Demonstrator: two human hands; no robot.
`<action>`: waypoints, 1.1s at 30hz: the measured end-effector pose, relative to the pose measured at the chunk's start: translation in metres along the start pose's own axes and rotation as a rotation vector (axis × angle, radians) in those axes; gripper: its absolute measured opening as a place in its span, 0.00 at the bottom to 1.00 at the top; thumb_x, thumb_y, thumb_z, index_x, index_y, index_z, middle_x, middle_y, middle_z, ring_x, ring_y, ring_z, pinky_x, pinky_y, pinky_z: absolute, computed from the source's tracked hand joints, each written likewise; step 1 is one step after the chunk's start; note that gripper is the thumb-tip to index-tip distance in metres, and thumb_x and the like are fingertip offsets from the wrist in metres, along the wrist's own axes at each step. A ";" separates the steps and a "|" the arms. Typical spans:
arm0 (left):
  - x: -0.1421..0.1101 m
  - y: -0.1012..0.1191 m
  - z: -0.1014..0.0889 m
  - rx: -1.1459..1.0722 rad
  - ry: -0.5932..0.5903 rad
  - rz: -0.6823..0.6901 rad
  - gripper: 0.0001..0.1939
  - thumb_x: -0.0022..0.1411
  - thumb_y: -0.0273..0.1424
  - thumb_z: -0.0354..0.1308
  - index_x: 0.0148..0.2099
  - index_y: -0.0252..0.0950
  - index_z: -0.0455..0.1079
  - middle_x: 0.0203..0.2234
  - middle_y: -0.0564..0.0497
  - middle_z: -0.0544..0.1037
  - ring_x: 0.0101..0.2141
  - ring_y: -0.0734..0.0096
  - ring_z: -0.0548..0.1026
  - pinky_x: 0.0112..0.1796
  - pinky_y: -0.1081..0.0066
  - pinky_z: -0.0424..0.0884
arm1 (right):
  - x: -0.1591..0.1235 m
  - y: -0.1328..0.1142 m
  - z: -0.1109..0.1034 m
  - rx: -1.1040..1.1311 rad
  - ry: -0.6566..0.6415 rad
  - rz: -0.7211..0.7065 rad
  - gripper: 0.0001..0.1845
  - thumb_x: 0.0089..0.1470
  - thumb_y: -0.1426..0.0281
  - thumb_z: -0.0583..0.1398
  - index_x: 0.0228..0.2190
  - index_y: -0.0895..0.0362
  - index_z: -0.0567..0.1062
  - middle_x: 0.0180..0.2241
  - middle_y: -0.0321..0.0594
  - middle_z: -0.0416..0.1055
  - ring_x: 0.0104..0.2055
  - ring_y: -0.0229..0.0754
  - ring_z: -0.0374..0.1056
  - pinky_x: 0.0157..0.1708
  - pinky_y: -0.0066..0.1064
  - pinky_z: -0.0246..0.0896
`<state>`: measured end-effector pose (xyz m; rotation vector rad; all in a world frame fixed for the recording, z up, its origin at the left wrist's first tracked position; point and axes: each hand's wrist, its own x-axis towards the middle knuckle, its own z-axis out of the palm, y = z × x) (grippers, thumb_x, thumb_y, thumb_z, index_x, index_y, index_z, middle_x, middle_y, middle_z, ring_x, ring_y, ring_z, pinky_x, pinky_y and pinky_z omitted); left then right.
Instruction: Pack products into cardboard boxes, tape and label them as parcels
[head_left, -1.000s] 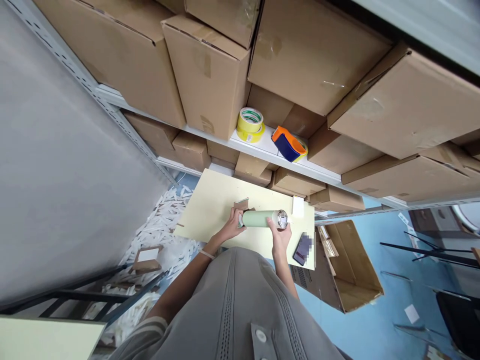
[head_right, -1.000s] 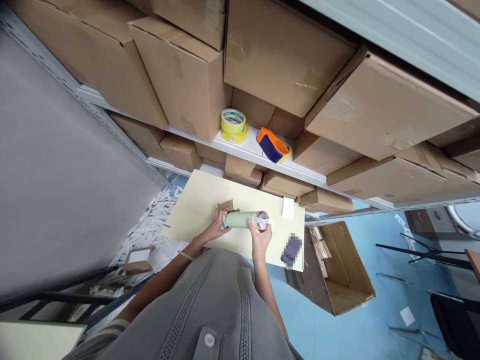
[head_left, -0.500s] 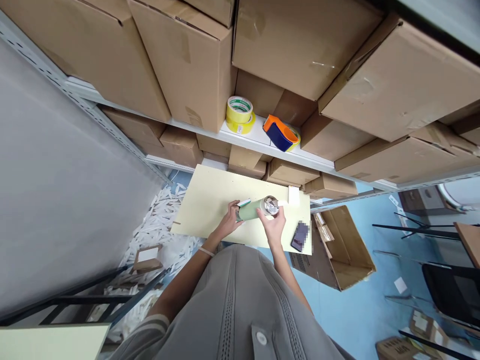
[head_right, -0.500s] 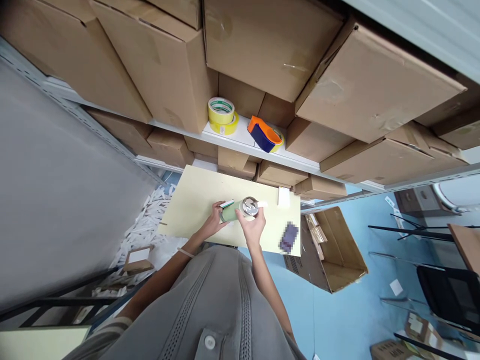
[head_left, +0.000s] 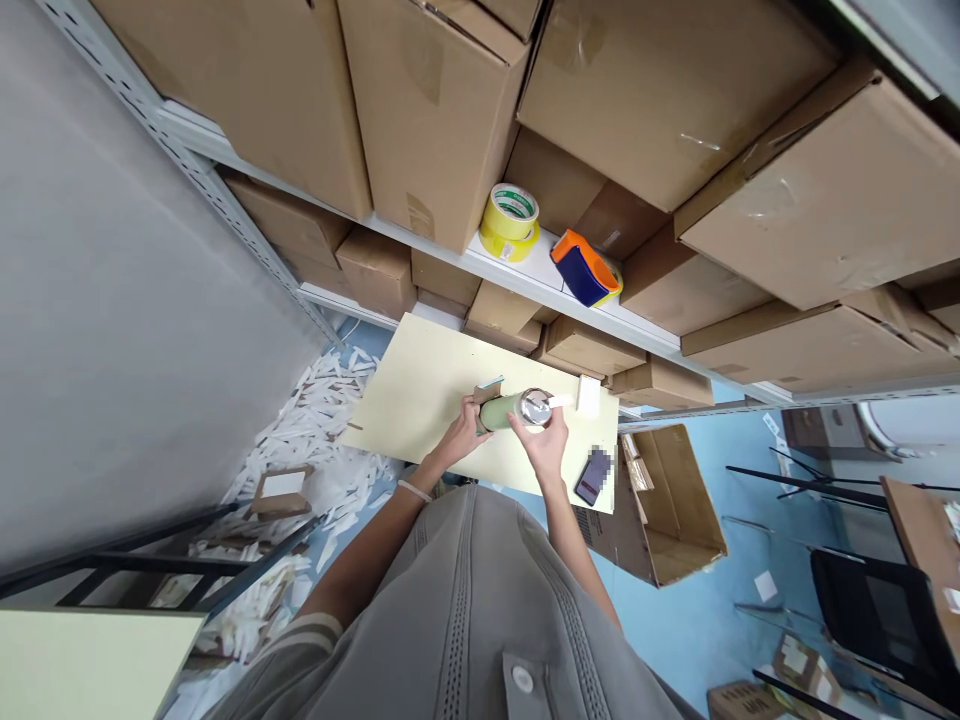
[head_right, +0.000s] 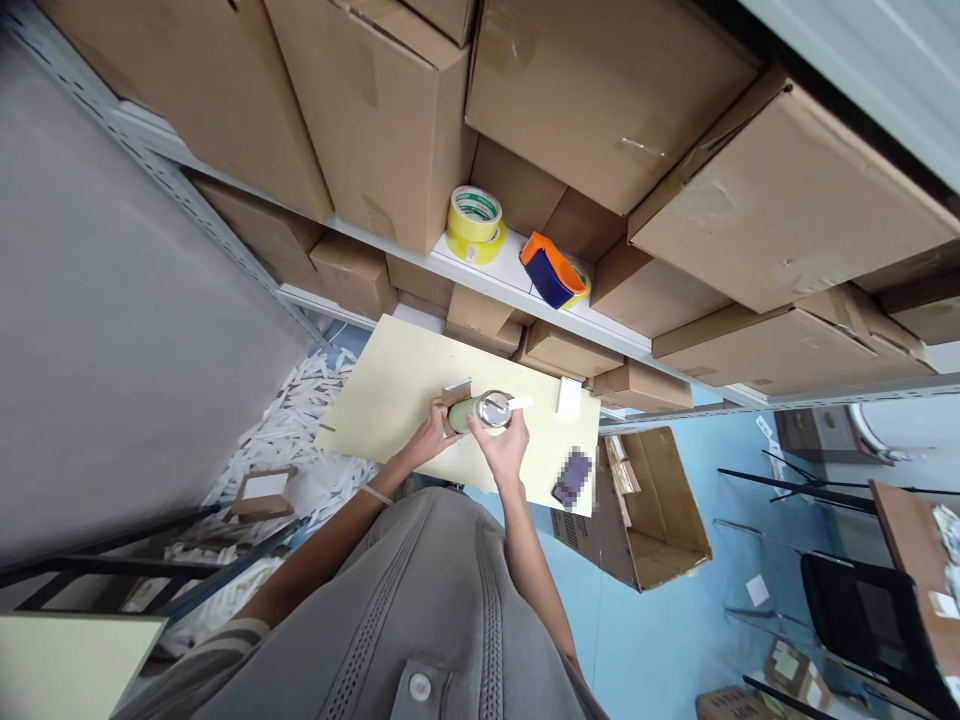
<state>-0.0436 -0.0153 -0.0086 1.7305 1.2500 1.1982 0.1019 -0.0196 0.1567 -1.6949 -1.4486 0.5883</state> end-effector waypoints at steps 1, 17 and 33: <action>0.001 0.000 0.000 -0.009 0.000 0.005 0.24 0.52 0.36 0.65 0.44 0.38 0.54 0.49 0.40 0.62 0.49 0.53 0.71 0.38 0.59 0.75 | -0.001 0.002 0.002 -0.033 -0.038 -0.029 0.31 0.41 0.58 0.68 0.45 0.58 0.70 0.39 0.44 0.75 0.39 0.46 0.71 0.41 0.37 0.67; 0.005 0.003 0.004 -0.024 0.023 -0.031 0.25 0.51 0.28 0.62 0.48 0.37 0.53 0.45 0.43 0.62 0.41 0.63 0.72 0.36 0.66 0.71 | -0.009 0.037 0.041 -0.168 -0.142 -0.058 0.52 0.46 0.62 0.64 0.65 0.60 0.45 0.37 0.40 0.71 0.36 0.43 0.68 0.37 0.31 0.64; 0.005 0.004 0.019 -0.037 0.057 -0.092 0.26 0.50 0.29 0.62 0.48 0.38 0.53 0.47 0.43 0.63 0.42 0.63 0.71 0.35 0.68 0.69 | -0.008 0.032 0.033 -0.200 -0.167 -0.128 0.34 0.47 0.67 0.63 0.56 0.57 0.63 0.51 0.48 0.70 0.49 0.48 0.67 0.50 0.39 0.61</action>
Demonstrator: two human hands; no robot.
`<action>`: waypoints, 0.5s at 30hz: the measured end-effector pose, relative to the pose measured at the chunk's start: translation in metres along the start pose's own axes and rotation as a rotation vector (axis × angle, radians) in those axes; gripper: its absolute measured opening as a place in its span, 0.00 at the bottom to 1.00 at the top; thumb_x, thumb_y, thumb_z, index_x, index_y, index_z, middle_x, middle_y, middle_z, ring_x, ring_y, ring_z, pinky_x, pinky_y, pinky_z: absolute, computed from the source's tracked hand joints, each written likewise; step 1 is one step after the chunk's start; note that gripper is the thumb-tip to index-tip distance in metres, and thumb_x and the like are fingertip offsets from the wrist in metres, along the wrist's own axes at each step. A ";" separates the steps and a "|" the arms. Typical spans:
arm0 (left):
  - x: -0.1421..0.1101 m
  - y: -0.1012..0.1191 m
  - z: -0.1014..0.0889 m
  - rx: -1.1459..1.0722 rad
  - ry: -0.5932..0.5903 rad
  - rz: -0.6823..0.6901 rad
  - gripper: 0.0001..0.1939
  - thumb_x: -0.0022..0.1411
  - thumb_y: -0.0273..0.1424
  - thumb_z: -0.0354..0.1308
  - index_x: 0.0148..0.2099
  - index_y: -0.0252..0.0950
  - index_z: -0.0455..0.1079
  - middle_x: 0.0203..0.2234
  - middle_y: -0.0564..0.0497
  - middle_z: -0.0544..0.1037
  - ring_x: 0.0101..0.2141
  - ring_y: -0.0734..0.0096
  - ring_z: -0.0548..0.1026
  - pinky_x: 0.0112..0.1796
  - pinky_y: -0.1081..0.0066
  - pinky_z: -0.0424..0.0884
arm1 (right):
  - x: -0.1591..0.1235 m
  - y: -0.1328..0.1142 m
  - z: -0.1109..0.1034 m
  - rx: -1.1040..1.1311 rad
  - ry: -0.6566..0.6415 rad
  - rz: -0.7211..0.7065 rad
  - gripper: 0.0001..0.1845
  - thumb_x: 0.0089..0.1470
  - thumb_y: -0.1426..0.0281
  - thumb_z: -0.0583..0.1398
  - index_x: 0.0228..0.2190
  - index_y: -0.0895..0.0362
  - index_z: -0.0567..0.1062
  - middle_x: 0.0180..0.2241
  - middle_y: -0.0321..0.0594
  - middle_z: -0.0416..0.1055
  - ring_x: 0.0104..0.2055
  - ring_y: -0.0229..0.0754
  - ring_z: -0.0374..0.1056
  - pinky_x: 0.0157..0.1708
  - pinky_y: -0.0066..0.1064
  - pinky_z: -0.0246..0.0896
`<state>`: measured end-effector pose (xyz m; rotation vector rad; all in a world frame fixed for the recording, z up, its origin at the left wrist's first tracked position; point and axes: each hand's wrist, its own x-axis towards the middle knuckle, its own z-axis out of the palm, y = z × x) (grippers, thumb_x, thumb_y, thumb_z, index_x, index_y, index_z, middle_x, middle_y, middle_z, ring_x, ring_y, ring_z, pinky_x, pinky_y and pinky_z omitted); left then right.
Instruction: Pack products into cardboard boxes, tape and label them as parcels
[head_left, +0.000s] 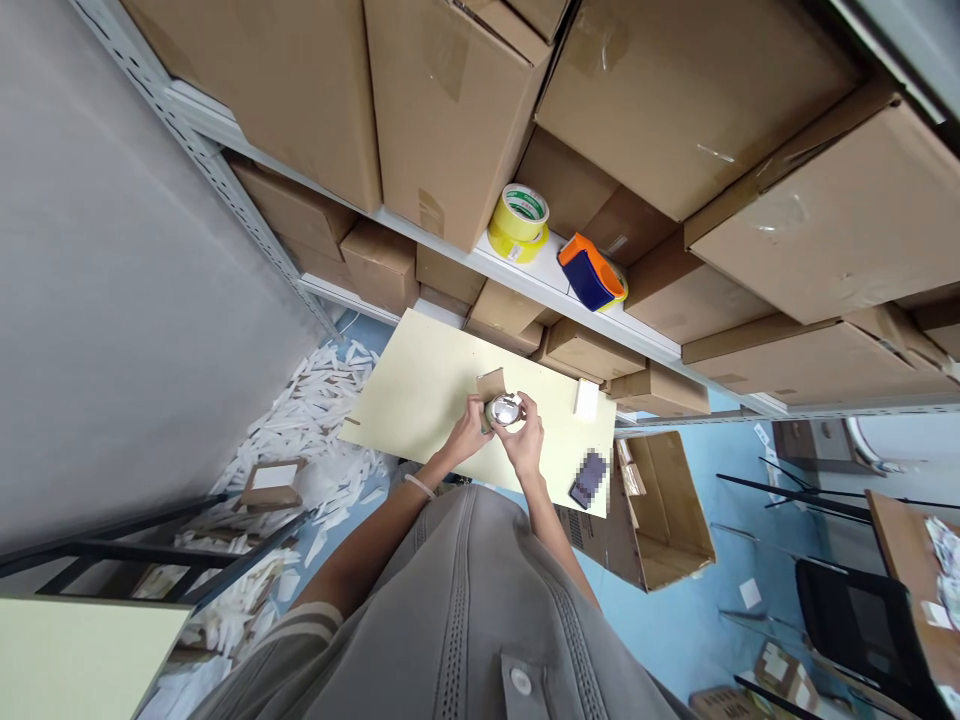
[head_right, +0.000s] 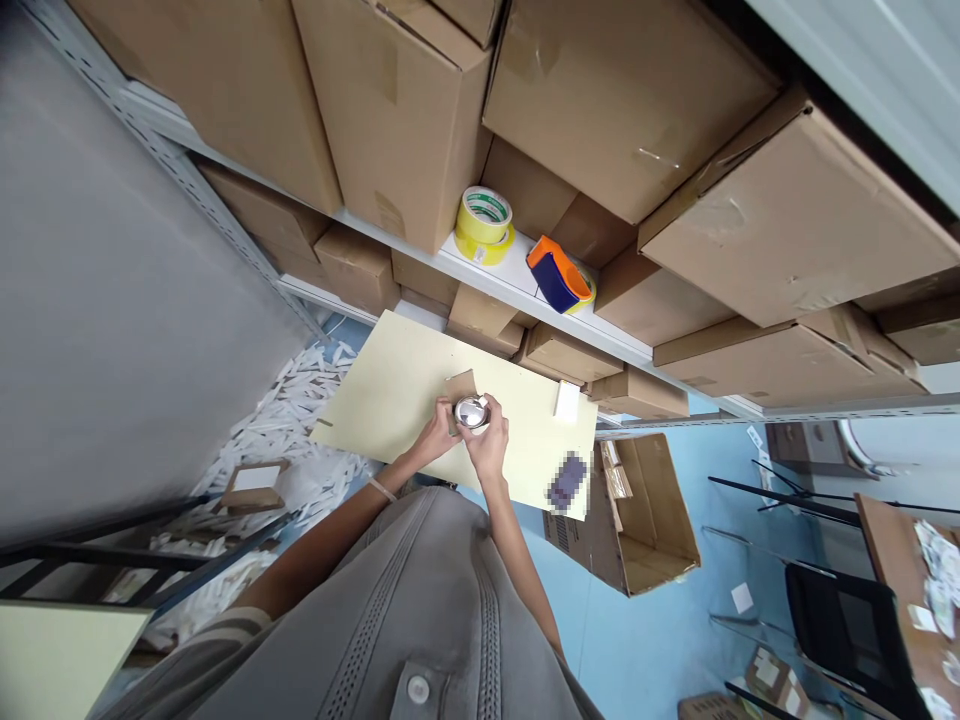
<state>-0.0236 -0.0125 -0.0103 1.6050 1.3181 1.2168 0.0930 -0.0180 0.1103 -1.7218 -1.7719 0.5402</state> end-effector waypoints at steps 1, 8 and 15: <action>-0.001 0.001 -0.001 0.003 -0.003 0.001 0.25 0.50 0.28 0.62 0.47 0.38 0.53 0.46 0.43 0.63 0.42 0.63 0.71 0.35 0.68 0.69 | 0.001 0.002 0.000 -0.008 -0.023 -0.017 0.33 0.47 0.69 0.63 0.55 0.56 0.64 0.51 0.48 0.69 0.49 0.48 0.67 0.50 0.39 0.60; -0.003 0.003 -0.003 0.015 -0.016 0.029 0.24 0.48 0.25 0.61 0.44 0.38 0.53 0.43 0.45 0.62 0.41 0.64 0.70 0.35 0.67 0.70 | 0.003 0.020 0.002 -0.054 -0.113 -0.054 0.31 0.42 0.76 0.63 0.51 0.55 0.70 0.49 0.46 0.68 0.50 0.49 0.65 0.49 0.38 0.60; -0.003 0.003 -0.005 0.003 -0.012 0.043 0.25 0.46 0.24 0.63 0.43 0.38 0.53 0.43 0.45 0.62 0.44 0.61 0.70 0.38 0.64 0.71 | 0.011 0.021 0.000 -0.166 -0.263 -0.115 0.33 0.41 0.79 0.61 0.52 0.53 0.68 0.49 0.44 0.66 0.53 0.49 0.63 0.49 0.38 0.58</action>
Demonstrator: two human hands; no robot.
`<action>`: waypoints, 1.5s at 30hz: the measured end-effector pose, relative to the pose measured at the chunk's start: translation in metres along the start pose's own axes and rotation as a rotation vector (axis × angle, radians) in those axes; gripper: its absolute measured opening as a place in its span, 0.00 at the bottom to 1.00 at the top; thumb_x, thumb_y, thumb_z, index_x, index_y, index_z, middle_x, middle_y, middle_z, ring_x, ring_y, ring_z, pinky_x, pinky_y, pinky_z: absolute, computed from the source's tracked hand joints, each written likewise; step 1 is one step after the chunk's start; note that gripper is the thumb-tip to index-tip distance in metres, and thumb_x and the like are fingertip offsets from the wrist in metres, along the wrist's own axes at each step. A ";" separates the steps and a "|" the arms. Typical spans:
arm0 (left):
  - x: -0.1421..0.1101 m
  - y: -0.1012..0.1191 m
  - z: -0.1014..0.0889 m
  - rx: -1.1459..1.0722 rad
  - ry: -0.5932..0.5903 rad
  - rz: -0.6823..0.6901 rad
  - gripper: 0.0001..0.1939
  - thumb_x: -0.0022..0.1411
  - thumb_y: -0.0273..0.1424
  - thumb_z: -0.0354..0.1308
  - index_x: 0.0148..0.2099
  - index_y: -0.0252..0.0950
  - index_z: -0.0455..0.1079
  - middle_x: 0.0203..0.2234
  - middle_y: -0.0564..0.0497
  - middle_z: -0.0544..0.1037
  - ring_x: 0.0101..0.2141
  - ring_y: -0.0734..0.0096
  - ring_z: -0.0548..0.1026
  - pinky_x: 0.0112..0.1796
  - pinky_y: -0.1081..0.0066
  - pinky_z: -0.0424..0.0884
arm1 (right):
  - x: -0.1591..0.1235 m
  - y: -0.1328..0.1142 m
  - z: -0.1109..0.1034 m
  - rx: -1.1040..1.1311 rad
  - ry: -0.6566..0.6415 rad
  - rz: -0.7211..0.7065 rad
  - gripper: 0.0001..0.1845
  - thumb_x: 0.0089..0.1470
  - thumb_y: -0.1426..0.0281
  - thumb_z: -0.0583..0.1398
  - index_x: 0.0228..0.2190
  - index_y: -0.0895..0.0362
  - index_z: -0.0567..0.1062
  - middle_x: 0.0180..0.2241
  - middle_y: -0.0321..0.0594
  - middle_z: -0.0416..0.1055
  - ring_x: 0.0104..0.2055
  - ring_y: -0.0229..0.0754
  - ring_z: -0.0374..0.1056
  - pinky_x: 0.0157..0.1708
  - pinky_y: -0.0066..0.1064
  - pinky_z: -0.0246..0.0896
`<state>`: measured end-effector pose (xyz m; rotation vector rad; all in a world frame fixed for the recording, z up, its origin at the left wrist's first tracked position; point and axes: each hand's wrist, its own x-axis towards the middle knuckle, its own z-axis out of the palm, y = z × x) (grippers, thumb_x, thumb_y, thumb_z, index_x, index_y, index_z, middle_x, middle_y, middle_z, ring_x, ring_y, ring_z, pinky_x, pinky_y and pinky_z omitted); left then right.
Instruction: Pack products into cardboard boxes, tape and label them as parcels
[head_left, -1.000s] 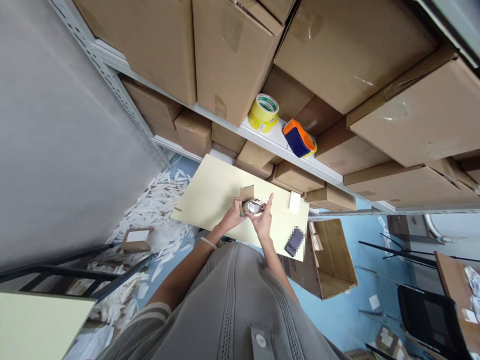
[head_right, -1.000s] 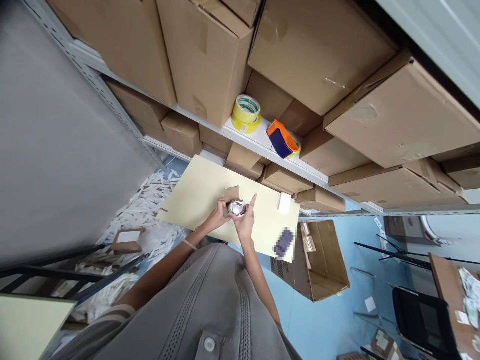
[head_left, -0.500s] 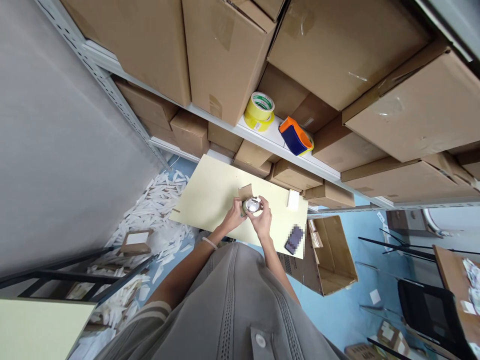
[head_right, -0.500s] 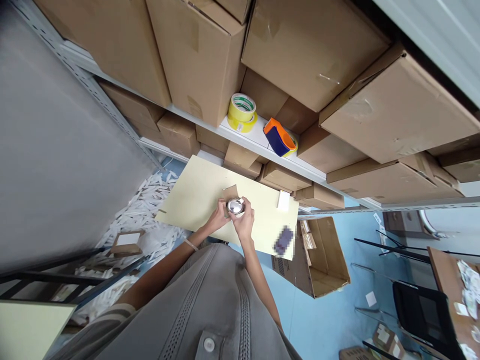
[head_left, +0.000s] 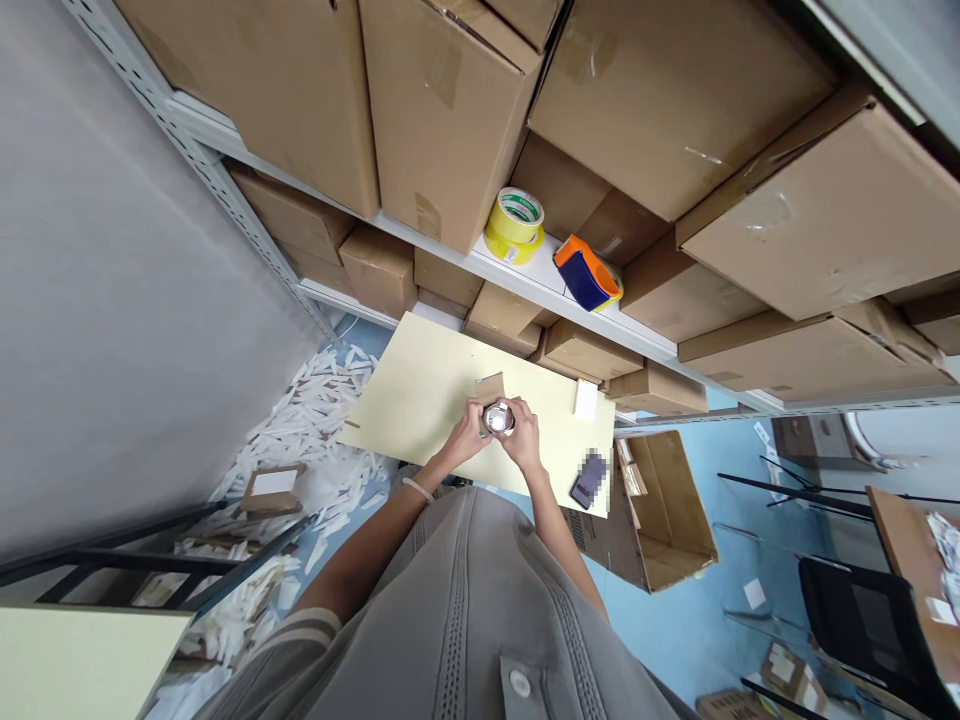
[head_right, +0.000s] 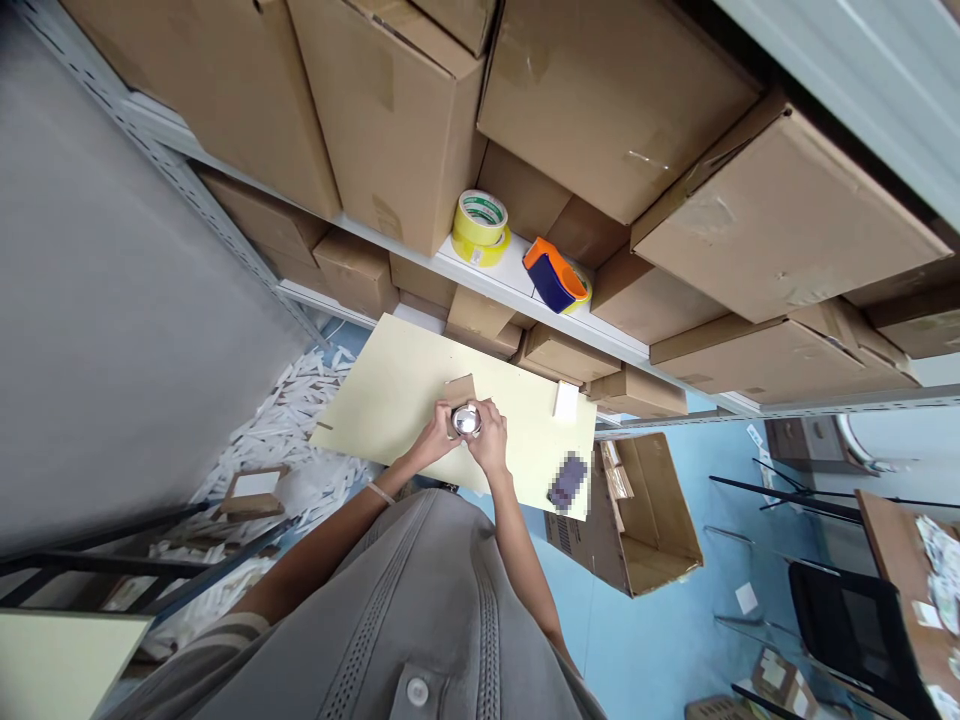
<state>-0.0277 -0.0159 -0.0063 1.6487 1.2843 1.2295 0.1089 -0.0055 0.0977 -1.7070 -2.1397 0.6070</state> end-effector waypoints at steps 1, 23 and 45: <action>0.000 0.000 0.000 -0.003 0.001 0.001 0.25 0.46 0.24 0.63 0.43 0.38 0.53 0.43 0.45 0.62 0.44 0.61 0.70 0.38 0.64 0.71 | 0.002 0.000 -0.002 -0.015 -0.034 -0.011 0.33 0.42 0.79 0.61 0.52 0.54 0.67 0.49 0.44 0.67 0.52 0.49 0.63 0.48 0.39 0.57; 0.010 0.001 -0.012 0.054 -0.128 -0.011 0.27 0.50 0.33 0.67 0.45 0.40 0.54 0.43 0.48 0.64 0.42 0.62 0.71 0.39 0.63 0.72 | -0.006 0.018 -0.005 0.021 0.338 0.142 0.24 0.58 0.63 0.56 0.55 0.56 0.66 0.51 0.50 0.64 0.53 0.49 0.63 0.50 0.41 0.60; 0.037 0.042 -0.027 0.243 -0.154 0.235 0.28 0.67 0.24 0.44 0.68 0.41 0.48 0.63 0.39 0.57 0.62 0.61 0.59 0.57 0.57 0.63 | -0.007 0.009 0.046 0.357 0.086 0.235 0.35 0.61 0.55 0.53 0.65 0.54 0.54 0.67 0.52 0.47 0.68 0.51 0.46 0.60 0.49 0.51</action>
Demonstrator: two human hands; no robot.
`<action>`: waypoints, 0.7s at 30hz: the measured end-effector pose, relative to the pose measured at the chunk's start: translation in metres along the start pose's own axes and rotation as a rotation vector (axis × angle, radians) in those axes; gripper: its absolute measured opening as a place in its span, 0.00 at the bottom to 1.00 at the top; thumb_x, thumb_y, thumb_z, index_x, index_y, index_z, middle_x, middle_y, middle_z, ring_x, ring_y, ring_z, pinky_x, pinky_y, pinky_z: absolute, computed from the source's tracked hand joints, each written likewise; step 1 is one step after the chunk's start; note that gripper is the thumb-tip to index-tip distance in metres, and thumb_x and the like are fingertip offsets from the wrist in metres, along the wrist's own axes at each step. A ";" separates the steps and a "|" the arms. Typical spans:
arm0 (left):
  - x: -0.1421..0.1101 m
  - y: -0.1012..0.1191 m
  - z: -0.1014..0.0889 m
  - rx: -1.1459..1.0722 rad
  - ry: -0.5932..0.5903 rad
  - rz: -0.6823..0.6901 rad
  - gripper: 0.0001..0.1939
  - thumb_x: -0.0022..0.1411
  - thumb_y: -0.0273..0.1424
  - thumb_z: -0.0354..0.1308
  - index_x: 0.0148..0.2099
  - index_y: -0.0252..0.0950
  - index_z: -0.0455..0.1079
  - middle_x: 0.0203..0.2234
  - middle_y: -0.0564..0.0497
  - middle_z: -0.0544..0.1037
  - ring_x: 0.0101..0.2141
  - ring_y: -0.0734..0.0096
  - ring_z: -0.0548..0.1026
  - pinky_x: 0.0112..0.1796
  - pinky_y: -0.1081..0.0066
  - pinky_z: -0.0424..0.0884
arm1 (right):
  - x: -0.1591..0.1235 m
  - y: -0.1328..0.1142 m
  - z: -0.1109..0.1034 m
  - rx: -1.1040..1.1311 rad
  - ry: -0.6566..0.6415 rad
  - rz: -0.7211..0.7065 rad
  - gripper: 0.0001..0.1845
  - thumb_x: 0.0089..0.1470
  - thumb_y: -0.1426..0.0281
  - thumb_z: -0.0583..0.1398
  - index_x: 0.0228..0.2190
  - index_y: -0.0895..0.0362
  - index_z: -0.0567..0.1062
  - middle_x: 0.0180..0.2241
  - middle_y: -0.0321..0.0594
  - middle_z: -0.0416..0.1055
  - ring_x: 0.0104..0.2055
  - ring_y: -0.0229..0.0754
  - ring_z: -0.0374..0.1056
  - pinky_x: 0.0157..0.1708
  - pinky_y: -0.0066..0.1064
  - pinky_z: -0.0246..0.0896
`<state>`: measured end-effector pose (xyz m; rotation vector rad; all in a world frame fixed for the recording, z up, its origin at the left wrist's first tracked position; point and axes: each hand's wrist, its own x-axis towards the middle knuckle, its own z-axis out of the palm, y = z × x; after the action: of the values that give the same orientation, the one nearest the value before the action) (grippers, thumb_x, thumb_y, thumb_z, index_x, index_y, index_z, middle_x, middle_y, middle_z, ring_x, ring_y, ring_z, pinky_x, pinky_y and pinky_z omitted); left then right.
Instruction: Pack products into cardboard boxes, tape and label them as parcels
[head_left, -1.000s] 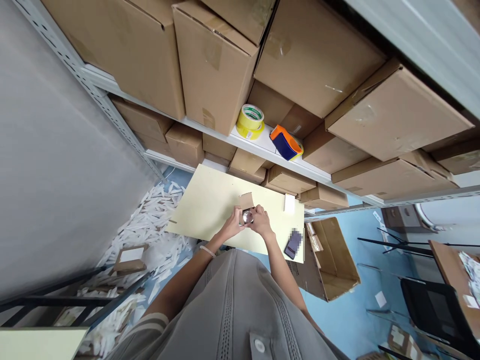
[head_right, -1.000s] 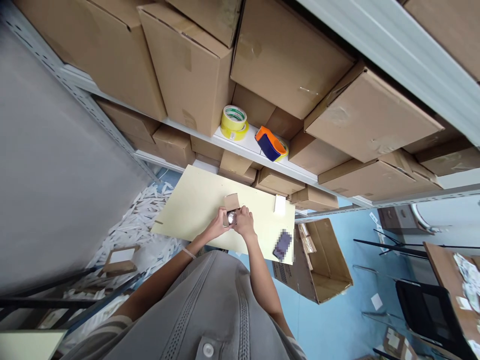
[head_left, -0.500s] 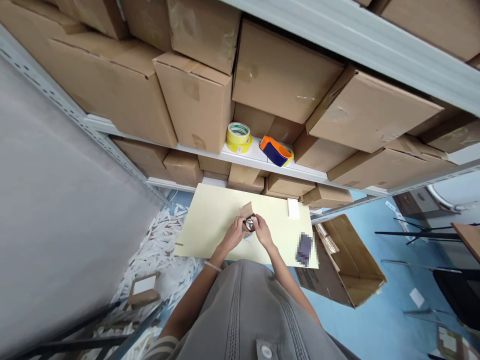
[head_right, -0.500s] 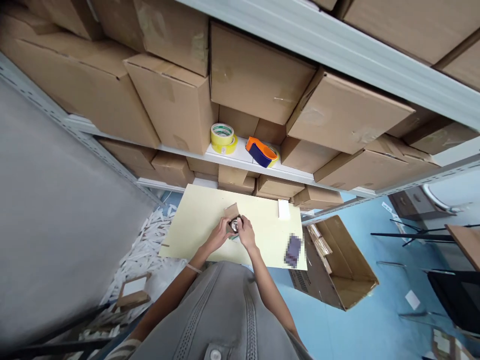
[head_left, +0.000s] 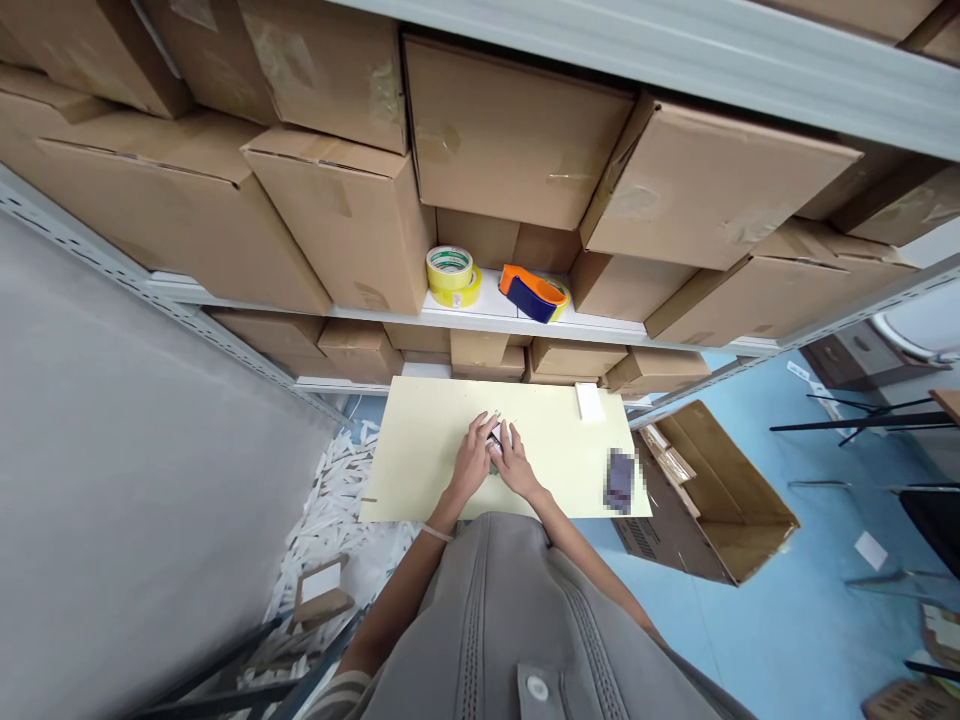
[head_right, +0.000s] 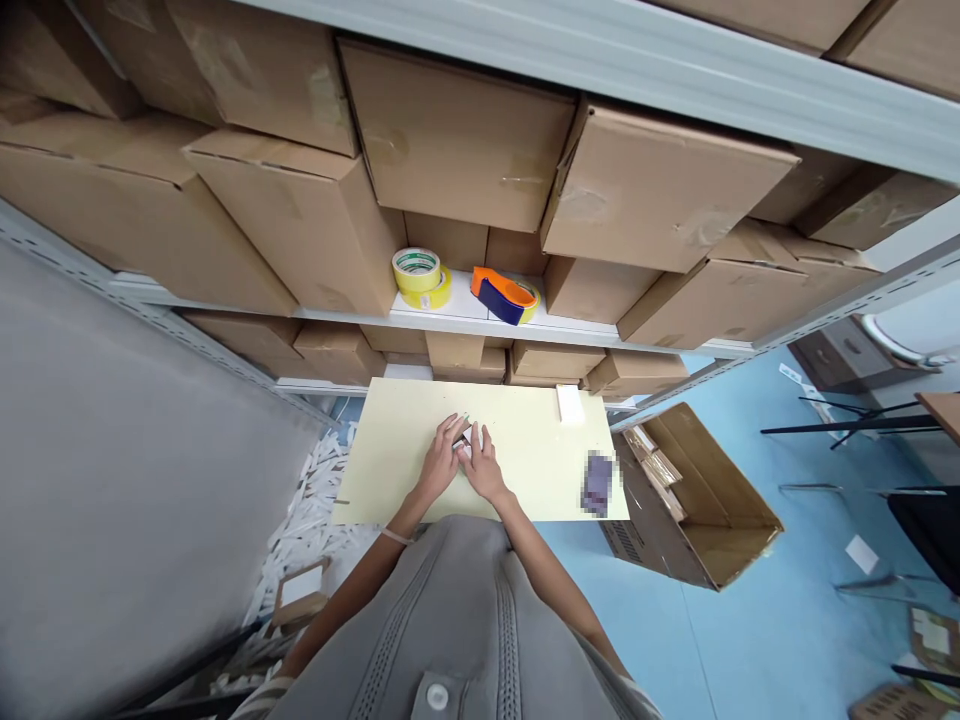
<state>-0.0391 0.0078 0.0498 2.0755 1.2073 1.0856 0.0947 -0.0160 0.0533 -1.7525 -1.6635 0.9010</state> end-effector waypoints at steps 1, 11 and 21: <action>0.000 0.003 -0.002 0.006 -0.026 0.017 0.28 0.67 0.25 0.43 0.68 0.41 0.48 0.64 0.40 0.57 0.63 0.62 0.59 0.58 0.58 0.63 | 0.002 0.003 -0.002 0.120 -0.007 0.034 0.37 0.60 0.52 0.52 0.65 0.53 0.54 0.66 0.50 0.48 0.68 0.49 0.45 0.62 0.47 0.49; -0.007 0.016 0.009 0.298 -0.315 -0.074 0.30 0.69 0.41 0.43 0.70 0.40 0.45 0.67 0.43 0.53 0.67 0.57 0.49 0.62 0.51 0.52 | -0.004 0.017 -0.021 0.854 -0.034 0.306 0.39 0.52 0.39 0.52 0.57 0.47 0.68 0.64 0.39 0.58 0.65 0.49 0.52 0.62 0.45 0.47; -0.012 0.023 0.017 0.433 -0.305 -0.078 0.31 0.68 0.40 0.44 0.70 0.38 0.46 0.68 0.43 0.51 0.65 0.52 0.53 0.60 0.49 0.54 | -0.003 0.024 -0.020 0.787 -0.047 0.225 0.36 0.52 0.40 0.53 0.54 0.47 0.72 0.58 0.38 0.66 0.63 0.48 0.56 0.61 0.44 0.50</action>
<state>-0.0175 -0.0136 0.0525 2.3759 1.4418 0.4722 0.1252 -0.0202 0.0478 -1.3638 -0.9255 1.4575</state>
